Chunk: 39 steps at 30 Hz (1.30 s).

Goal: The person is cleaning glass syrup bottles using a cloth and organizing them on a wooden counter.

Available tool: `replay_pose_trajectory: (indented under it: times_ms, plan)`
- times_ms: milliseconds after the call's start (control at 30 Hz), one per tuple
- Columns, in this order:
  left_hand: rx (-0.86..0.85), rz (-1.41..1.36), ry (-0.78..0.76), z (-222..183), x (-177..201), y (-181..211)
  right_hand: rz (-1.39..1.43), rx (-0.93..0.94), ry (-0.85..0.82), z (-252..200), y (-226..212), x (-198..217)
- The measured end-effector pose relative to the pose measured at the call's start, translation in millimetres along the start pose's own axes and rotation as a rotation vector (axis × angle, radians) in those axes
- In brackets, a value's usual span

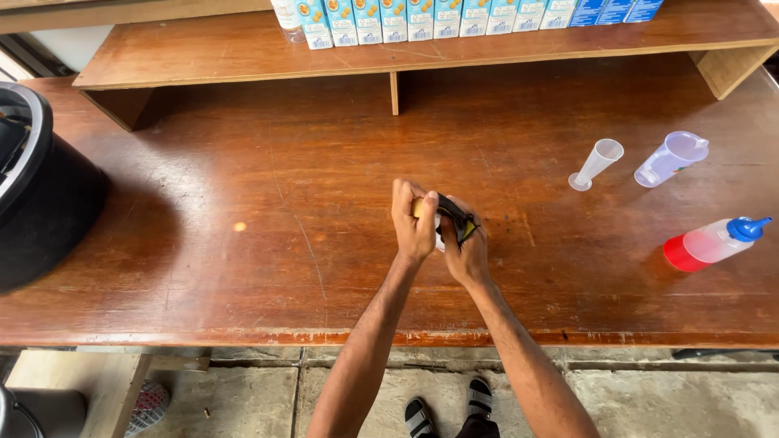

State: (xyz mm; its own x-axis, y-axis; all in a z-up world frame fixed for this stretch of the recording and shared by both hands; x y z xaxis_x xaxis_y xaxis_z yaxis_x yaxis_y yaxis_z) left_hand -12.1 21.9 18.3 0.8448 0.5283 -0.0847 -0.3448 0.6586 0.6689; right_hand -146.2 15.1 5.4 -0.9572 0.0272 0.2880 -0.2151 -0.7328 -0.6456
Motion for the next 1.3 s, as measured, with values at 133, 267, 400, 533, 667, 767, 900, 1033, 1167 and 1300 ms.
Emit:
replay_pose_trajectory:
  times_ms: [133,267,400,533,667,767,900,1033,1167,1300]
  plan:
    - [0.048,-0.088,0.010,-1,5,-10,0.029,-0.166,-0.018,-16,26,-11]
    - [0.046,-0.093,0.086,-5,20,-18,0.045,-0.367,0.014,-26,52,-11]
    - [0.042,-0.096,0.105,-7,30,-17,-0.002,-0.484,-0.008,-47,88,-12]
    - [0.035,-0.099,0.107,-7,30,-15,-0.019,-0.569,-0.050,-54,109,-6]
    - [0.042,-0.078,0.063,-11,26,-11,-0.052,-0.835,-0.094,-60,87,2]
    - [0.059,-0.036,0.081,-19,28,-14,-0.030,-0.904,-0.064,-66,96,0]
    - [0.070,0.024,0.097,-28,29,-31,0.007,-0.901,0.022,-74,99,-4]
    - [0.046,0.010,0.090,-26,21,-9,0.113,-0.739,0.087,-65,67,-8]
    - [-0.031,0.109,0.037,-19,21,4,0.110,-0.405,0.026,-31,9,-7]
    - [-0.049,0.164,-0.026,-20,22,4,0.072,-0.201,-0.056,-6,-49,-8]
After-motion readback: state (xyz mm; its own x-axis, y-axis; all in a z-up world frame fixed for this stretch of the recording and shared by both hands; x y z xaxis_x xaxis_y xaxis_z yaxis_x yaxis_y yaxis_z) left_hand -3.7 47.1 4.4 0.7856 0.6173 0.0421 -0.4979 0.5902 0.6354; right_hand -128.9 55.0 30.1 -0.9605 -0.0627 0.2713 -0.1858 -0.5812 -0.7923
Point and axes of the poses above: each hand's wrist, its own z-axis towards the middle knuckle, its own x-axis out of the back of the hand, y = z × x, the point moved 5 cm from there along z, towards the middle knuckle, and after that the axes turned 3 degrees about -y, right-handed, at the moved point
